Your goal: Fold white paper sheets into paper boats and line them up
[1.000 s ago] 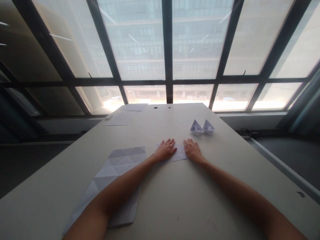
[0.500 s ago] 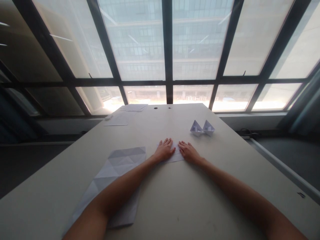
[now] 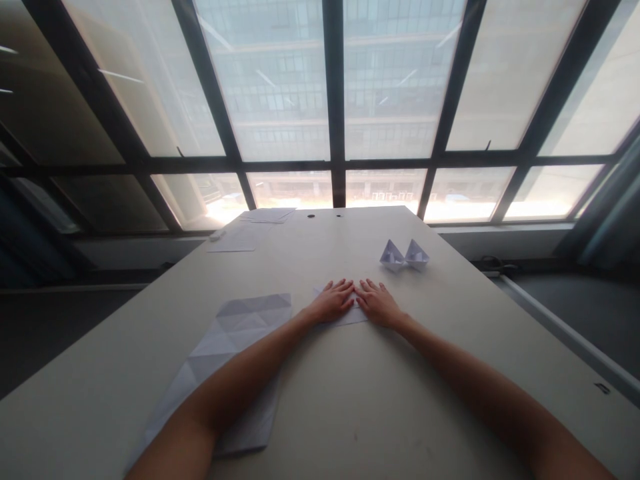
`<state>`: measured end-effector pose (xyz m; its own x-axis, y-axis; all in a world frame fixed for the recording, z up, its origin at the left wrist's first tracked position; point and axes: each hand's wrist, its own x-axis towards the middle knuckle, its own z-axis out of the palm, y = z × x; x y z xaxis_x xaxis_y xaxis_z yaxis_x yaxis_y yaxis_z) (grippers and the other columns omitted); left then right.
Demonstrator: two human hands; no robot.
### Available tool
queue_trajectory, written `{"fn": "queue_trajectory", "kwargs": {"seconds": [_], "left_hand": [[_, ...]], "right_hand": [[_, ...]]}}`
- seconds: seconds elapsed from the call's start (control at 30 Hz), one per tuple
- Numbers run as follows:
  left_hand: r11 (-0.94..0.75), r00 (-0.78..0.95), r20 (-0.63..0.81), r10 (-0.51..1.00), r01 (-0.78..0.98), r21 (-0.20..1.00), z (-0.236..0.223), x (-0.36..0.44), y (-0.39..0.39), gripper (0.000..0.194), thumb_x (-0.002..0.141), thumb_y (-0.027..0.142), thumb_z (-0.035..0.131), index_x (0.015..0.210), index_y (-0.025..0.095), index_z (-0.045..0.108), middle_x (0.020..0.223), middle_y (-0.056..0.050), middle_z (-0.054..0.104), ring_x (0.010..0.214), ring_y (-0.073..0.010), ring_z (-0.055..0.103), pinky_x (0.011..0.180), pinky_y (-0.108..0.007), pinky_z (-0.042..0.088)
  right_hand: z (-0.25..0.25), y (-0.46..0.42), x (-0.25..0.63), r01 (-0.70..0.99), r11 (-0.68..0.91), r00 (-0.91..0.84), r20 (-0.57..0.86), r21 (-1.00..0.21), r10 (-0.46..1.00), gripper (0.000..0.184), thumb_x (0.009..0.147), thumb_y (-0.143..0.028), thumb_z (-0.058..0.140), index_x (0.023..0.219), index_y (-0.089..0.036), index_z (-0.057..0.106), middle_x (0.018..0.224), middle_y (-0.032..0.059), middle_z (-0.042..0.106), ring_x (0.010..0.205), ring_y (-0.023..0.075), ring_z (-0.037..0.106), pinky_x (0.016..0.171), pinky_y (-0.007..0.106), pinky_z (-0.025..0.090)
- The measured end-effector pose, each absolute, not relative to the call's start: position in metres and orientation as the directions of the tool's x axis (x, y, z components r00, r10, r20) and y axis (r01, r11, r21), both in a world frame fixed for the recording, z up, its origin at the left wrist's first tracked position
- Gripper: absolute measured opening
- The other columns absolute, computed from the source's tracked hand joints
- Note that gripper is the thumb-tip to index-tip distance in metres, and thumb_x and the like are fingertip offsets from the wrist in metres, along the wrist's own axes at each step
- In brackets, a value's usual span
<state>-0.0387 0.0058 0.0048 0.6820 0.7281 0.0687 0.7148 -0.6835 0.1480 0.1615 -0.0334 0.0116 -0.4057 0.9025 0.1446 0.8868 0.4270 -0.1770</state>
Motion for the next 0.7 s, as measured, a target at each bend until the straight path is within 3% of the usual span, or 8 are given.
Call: {"fn": "queue_trajectory", "kwargs": {"seconds": [0.27, 0.5, 0.7], "left_hand": [[-0.672, 0.673, 0.052, 0.738, 0.727, 0.141, 0.0047, -0.038, 0.0054, 0.056, 0.103, 0.042, 0.032, 0.156, 0.022, 0.03, 0.163, -0.008, 0.026, 0.151, -0.0265, 0.02, 0.121, -0.052, 0.017], [-0.697, 0.697, 0.057, 0.715, 0.705, 0.132, 0.008, -0.0396, 0.0046, 0.049, 0.104, 0.041, 0.034, 0.151, 0.033, 0.039, 0.163, -0.005, 0.027, 0.15, -0.029, 0.024, 0.118, -0.056, 0.02], [-0.691, 0.692, 0.049, 0.72, 0.71, 0.135, 0.0068, -0.0388, 0.006, 0.049, 0.103, 0.04, 0.036, 0.152, 0.032, 0.038, 0.163, -0.006, 0.028, 0.15, -0.0278, 0.024, 0.119, -0.055, 0.019]], "right_hand": [[0.0149, -0.0352, 0.1594, 0.909, 0.412, -0.384, 0.261, -0.06, 0.886, 0.044, 0.104, -0.032, 0.033, 0.114, -0.017, 0.072, 0.149, 0.013, 0.05, 0.145, 0.0282, 0.031, 0.118, 0.049, 0.016], [0.0144, -0.036, 0.1653, 0.888, 0.441, -0.407, 0.228, -0.129, 0.885, 0.043, 0.104, -0.034, 0.036, 0.131, -0.016, 0.064, 0.15, 0.0131, 0.049, 0.144, 0.0244, 0.035, 0.118, 0.042, 0.022], [0.0063, -0.0282, 0.168, 0.884, 0.39, -0.33, 0.249, -0.256, 0.911, 0.038, 0.103, -0.03, 0.04, 0.123, -0.018, 0.069, 0.141, 0.0112, 0.058, 0.135, 0.0196, 0.048, 0.115, 0.032, 0.029]]}}
